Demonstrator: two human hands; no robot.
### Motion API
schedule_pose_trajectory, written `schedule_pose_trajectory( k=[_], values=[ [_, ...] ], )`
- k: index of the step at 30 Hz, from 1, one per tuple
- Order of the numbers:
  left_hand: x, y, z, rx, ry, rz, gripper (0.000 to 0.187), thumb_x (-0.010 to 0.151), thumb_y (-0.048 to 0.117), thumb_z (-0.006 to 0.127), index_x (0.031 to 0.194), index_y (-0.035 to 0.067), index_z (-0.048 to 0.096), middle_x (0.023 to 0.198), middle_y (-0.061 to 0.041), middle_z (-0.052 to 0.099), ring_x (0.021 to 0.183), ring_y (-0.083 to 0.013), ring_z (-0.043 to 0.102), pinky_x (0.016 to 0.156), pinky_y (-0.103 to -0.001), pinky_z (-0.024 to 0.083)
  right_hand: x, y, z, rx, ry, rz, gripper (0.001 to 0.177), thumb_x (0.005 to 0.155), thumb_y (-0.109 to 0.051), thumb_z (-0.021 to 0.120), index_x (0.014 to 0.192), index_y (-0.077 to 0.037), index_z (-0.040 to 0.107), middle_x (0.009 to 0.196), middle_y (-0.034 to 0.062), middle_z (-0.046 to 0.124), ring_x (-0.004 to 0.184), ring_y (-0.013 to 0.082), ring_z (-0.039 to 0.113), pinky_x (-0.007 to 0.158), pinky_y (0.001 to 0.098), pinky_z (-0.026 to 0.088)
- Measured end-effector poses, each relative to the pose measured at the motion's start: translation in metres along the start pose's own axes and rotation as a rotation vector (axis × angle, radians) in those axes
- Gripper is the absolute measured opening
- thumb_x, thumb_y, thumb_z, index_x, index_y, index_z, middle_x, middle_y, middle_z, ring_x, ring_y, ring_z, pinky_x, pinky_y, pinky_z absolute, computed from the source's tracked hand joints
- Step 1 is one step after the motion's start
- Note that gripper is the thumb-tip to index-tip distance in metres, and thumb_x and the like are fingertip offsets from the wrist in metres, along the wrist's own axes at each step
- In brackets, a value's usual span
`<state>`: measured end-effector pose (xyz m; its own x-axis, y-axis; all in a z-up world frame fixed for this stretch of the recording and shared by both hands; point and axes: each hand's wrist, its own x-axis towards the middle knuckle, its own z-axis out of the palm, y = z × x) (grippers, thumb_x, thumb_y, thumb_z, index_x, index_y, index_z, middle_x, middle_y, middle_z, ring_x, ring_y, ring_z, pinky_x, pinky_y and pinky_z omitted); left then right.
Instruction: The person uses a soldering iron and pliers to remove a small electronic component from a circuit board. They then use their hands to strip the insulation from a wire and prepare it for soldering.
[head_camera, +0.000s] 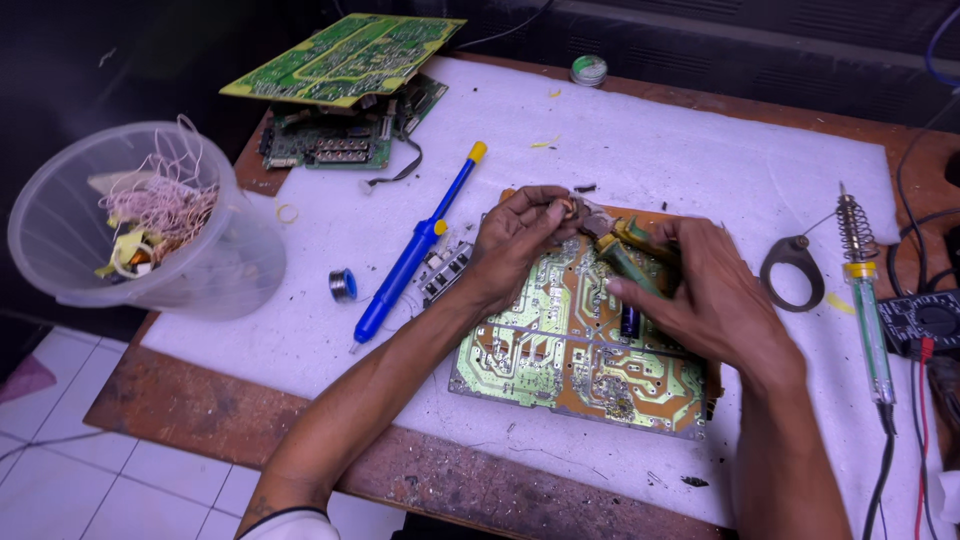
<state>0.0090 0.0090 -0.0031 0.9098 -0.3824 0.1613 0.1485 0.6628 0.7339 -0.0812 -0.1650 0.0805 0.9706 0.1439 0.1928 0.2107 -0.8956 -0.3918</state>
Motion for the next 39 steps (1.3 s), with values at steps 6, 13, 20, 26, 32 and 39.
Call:
schedule_pose_trajectory(
  k=[6, 13, 20, 26, 32, 39],
  values=[
    [0.000, 0.001, 0.000, -0.075, 0.027, 0.089, 0.026, 0.082, 0.008, 0.061, 0.105, -0.001, 0.052, 0.098, -0.016, 0.061, 0.093, -0.0254, 0.062, 0.083, -0.027, 0.052, -0.001, 0.004, -0.001, -0.100, -0.207, -0.058, 0.044, 0.079, -0.033, 0.051, 0.117, -0.010, 0.047, 0.132, 0.0115, 0.036, 0.113, 0.0260, 0.044, 0.080, 0.0425, 0.044],
    [0.002, 0.002, -0.005, -0.128, 0.144, 0.139, 0.028, 0.084, 0.010, 0.058, 0.109, 0.000, 0.053, 0.096, -0.013, 0.061, 0.090, -0.0191, 0.060, 0.079, -0.024, 0.051, 0.000, -0.004, 0.005, -0.359, 0.142, -0.023, 0.033, 0.078, -0.027, 0.047, 0.097, -0.001, 0.053, 0.114, 0.0159, 0.049, 0.083, 0.0317, 0.052, 0.064, 0.0498, 0.043],
    [0.003, 0.004, -0.008, -0.195, 0.094, 0.190, 0.023, 0.086, 0.010, 0.057, 0.108, 0.004, 0.053, 0.101, -0.010, 0.058, 0.089, -0.0166, 0.058, 0.074, -0.024, 0.051, -0.009, -0.008, -0.002, 0.183, 0.296, 0.035, 0.022, 0.092, -0.022, 0.057, 0.081, -0.008, 0.044, 0.065, 0.0021, 0.036, 0.055, 0.0156, 0.033, 0.050, 0.0308, 0.027],
    [0.003, 0.002, -0.005, -0.133, 0.030, 0.291, 0.020, 0.088, 0.014, 0.057, 0.105, 0.004, 0.054, 0.095, -0.006, 0.056, 0.084, -0.0124, 0.056, 0.073, -0.025, 0.051, -0.007, -0.027, -0.003, 0.072, -0.078, 0.227, 0.029, 0.086, -0.038, 0.051, 0.075, -0.012, 0.047, 0.055, 0.0031, 0.045, 0.052, 0.0171, 0.043, 0.052, 0.0315, 0.035],
    [-0.002, 0.003, 0.001, -0.074, 0.028, 0.339, 0.020, 0.088, 0.014, 0.058, 0.104, 0.005, 0.054, 0.098, -0.006, 0.058, 0.090, -0.0137, 0.057, 0.079, -0.029, 0.053, -0.006, -0.036, -0.005, 0.067, -0.146, 0.259, 0.032, 0.089, -0.038, 0.048, 0.072, -0.011, 0.042, 0.061, 0.0024, 0.045, 0.060, 0.0150, 0.042, 0.061, 0.0311, 0.036],
    [-0.011, 0.015, 0.012, 0.117, -0.010, 0.386, 0.021, 0.089, 0.018, 0.055, 0.104, 0.004, 0.053, 0.095, -0.005, 0.059, 0.088, -0.0133, 0.058, 0.079, -0.028, 0.053, -0.008, -0.030, -0.002, 0.118, -0.144, 0.113, 0.026, 0.090, -0.032, 0.046, 0.074, -0.011, 0.043, 0.067, 0.0007, 0.044, 0.063, 0.0131, 0.044, 0.063, 0.0289, 0.037]
  ],
)
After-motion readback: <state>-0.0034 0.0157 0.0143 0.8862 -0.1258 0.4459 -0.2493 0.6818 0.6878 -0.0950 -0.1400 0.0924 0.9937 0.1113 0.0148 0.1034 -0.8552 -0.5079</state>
